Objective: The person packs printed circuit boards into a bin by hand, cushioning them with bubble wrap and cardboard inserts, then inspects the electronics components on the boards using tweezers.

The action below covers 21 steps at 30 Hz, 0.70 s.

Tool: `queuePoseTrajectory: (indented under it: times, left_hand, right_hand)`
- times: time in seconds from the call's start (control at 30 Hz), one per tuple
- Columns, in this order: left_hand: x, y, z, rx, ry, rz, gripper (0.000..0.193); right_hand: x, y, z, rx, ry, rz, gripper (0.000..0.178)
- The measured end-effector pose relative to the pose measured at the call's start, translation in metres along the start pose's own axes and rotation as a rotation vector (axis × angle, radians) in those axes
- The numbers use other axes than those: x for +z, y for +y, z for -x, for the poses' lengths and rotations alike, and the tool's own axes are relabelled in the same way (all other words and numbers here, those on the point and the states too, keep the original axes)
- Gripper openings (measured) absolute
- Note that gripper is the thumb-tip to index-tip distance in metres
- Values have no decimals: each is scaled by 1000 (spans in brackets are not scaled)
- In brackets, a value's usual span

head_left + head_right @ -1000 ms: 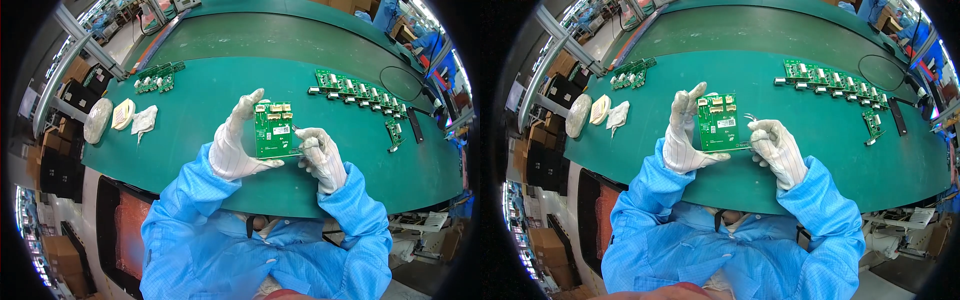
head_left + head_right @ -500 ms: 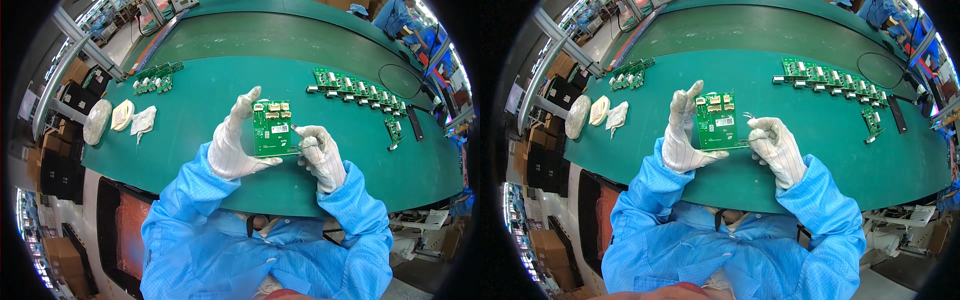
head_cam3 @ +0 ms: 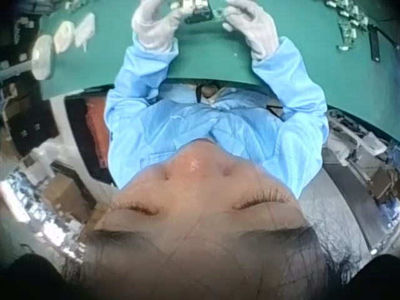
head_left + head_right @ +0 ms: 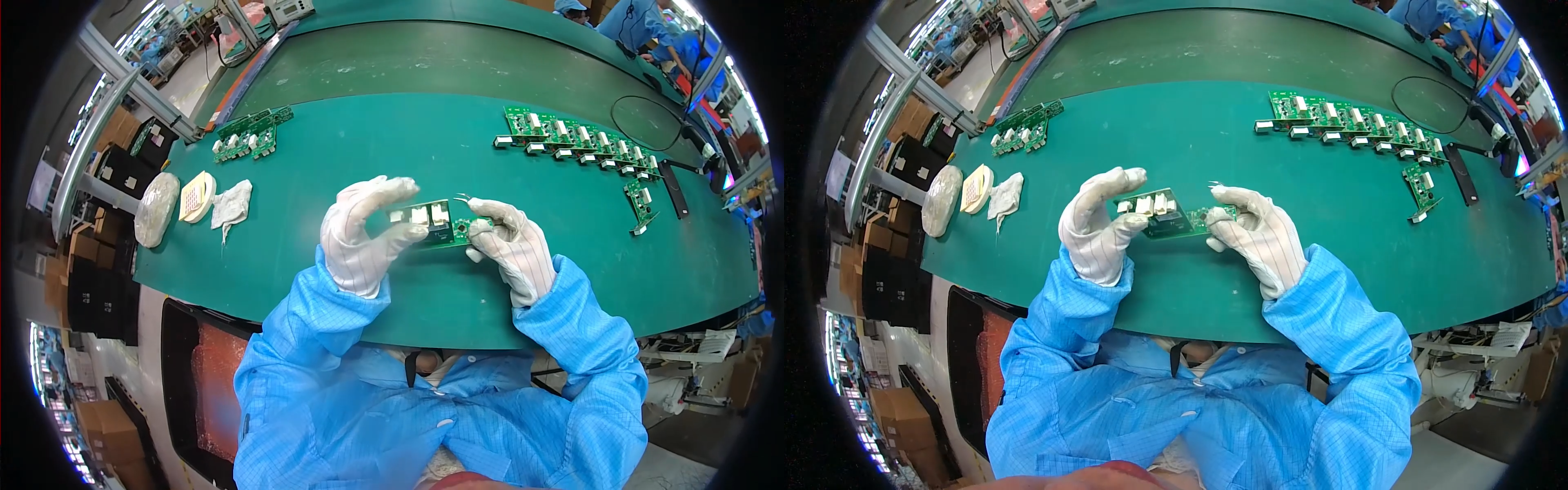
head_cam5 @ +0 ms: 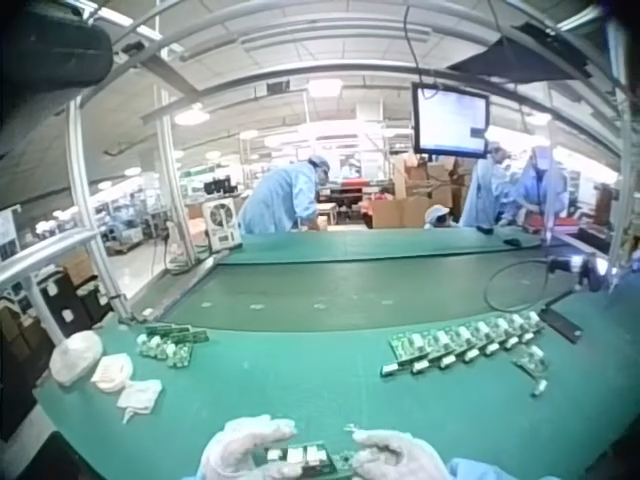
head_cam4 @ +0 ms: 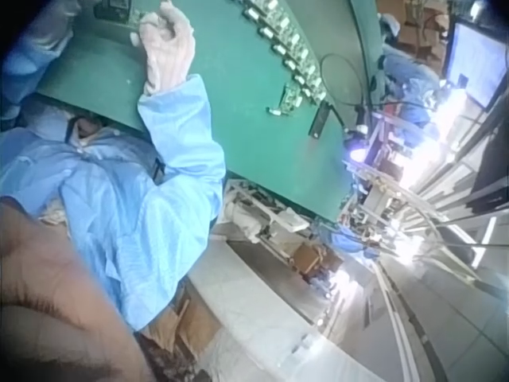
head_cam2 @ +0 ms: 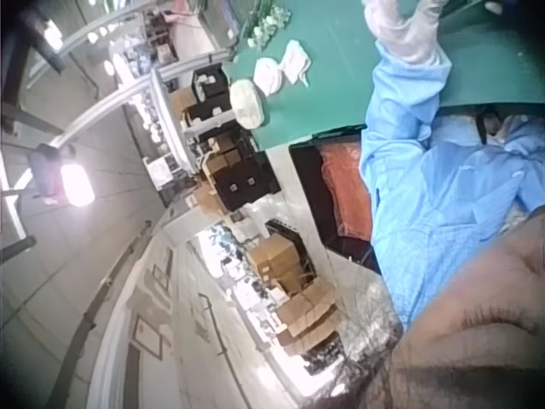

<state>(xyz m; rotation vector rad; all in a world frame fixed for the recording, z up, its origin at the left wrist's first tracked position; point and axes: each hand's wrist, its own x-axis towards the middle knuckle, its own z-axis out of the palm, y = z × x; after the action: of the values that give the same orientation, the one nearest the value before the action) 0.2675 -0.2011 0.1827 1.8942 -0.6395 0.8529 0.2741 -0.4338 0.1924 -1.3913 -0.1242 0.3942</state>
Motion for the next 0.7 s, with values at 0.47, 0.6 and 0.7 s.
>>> queuePoseTrajectory:
  times: [0.47, 0.6, 0.7]
  left_hand:
    - [13, 15, -5, -374, -323, 648, 131]
    - [9, 18, -2, -379, -364, 534, 129]
    - [11, 20, -5, -521, -344, 606, 130]
  right_hand:
    - [-9, 3, -5, -676, 118, 82, 33]
    - [-21, 6, -10, -723, 27, 5, 30]
    - [-21, 8, -18, -779, -146, -267, 30]
